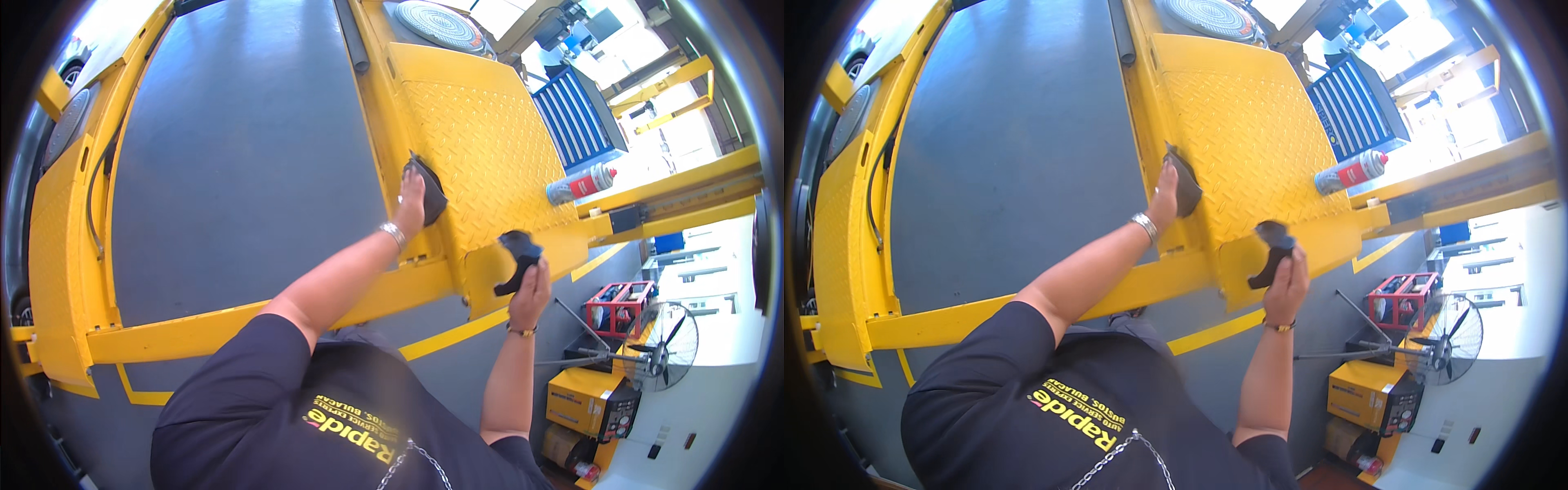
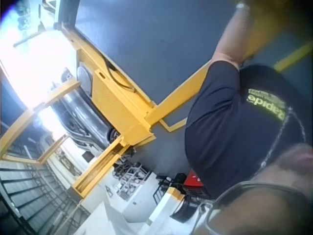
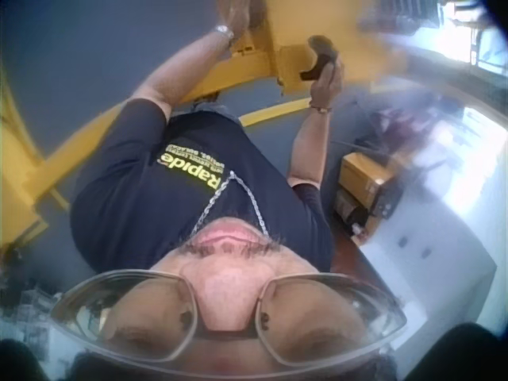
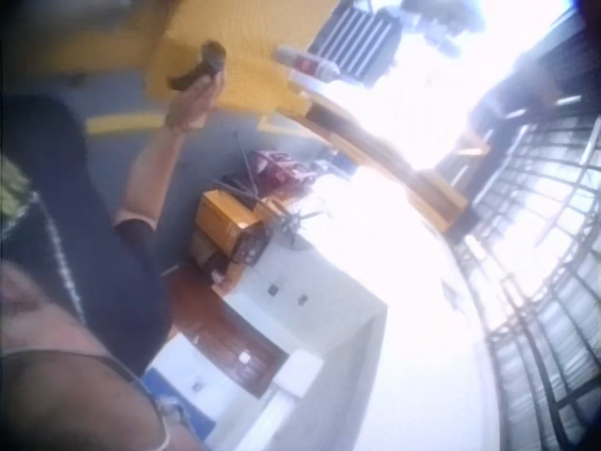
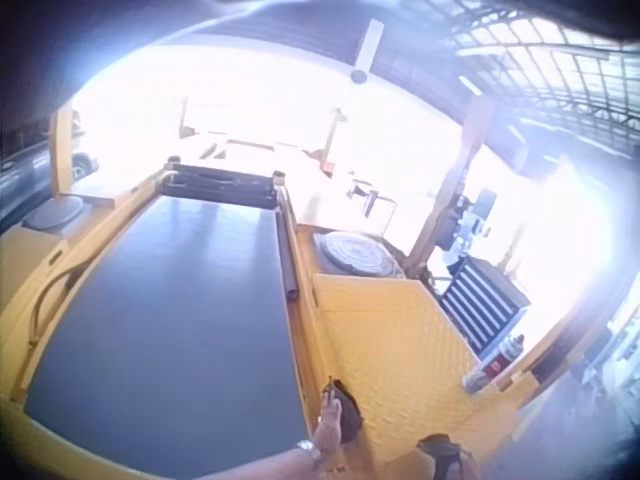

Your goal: The person wipes the yellow metal platform of a car lift with a dark cloth. They move around the lift, cleaning the flat surfaces and the side rails. A spray can is visible on the platform, and the person occasionally picks it up while continuing to wipe the equipment.

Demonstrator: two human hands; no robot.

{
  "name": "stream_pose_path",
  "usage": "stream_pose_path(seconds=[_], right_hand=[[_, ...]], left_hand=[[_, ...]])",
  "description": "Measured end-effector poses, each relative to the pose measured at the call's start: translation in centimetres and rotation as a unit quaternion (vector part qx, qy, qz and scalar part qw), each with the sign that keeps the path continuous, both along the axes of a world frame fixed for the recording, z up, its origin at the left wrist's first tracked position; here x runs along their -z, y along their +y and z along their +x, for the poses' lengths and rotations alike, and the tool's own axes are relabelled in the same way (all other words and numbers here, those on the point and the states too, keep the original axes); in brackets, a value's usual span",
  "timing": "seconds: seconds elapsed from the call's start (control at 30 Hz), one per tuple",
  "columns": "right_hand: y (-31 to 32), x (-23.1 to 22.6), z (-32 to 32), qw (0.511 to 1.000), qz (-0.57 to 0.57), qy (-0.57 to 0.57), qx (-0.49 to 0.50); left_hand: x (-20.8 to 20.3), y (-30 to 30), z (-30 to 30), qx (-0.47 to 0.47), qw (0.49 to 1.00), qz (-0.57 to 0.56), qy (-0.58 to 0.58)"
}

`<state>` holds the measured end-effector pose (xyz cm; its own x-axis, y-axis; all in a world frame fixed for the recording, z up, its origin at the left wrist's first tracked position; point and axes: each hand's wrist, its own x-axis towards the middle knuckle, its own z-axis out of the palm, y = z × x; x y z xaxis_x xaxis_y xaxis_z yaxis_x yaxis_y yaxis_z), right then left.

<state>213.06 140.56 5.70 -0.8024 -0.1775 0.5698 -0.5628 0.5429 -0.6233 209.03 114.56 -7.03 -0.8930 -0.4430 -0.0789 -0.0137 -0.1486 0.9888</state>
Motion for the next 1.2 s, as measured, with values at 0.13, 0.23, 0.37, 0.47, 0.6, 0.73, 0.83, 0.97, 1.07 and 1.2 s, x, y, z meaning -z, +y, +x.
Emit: stream_pose_path(seconds=[0.13, 0.23, 0.37, 0.47, 0.6, 0.73, 0.83, 0.97, 1.07, 1.2], right_hand=[[0.2, 2.5, -0.8, 0.987, 0.010, -0.094, -0.129], [-0.5, 2.8, -1.1, 0.982, 0.132, 0.000, -0.135], [-0.8, 3.0, -1.4, 0.986, 0.102, -0.028, -0.132], [0.0, 2.9, -1.1, 0.985, 0.124, -0.041, -0.112], [0.4, 2.9, -1.0, 0.979, 0.156, -0.055, -0.115], [0.8, 3.0, -0.7, 0.979, 0.172, -0.047, -0.098], [0.5, 2.9, -1.1, 0.977, 0.174, -0.049, -0.110], [0.3, 2.7, -1.0, 0.976, 0.185, -0.059, -0.095], [0.1, 2.9, -1.3, 0.977, 0.177, -0.050, -0.108], [-0.3, 2.9, -0.9, 0.976, 0.190, -0.055, -0.085]], left_hand=[[3.7, 3.1, -0.1, 0.051, 0.992, -0.114, -0.002], [1.7, 3.3, 0.8, 0.046, 0.991, -0.121, -0.032], [8.6, -0.4, -5.7, -0.080, 0.962, -0.259, -0.013], [3.6, -5.5, -11.9, -0.041, 0.983, -0.157, -0.087], [4.4, -15.2, -21.1, -0.053, 0.947, -0.304, -0.089], [1.5, -18.0, -28.0, -0.112, 0.986, -0.047, -0.114], [3.1, -24.0, -31.8, -0.098, 0.978, 0.103, -0.154], [2.1, -23.7, -33.6, -0.126, 0.985, 0.074, -0.088], [3.6, -24.3, -31.5, -0.165, 0.984, -0.031, -0.059], [3.6, -14.4, -21.9, -0.072, 0.997, -0.013, -0.031]])
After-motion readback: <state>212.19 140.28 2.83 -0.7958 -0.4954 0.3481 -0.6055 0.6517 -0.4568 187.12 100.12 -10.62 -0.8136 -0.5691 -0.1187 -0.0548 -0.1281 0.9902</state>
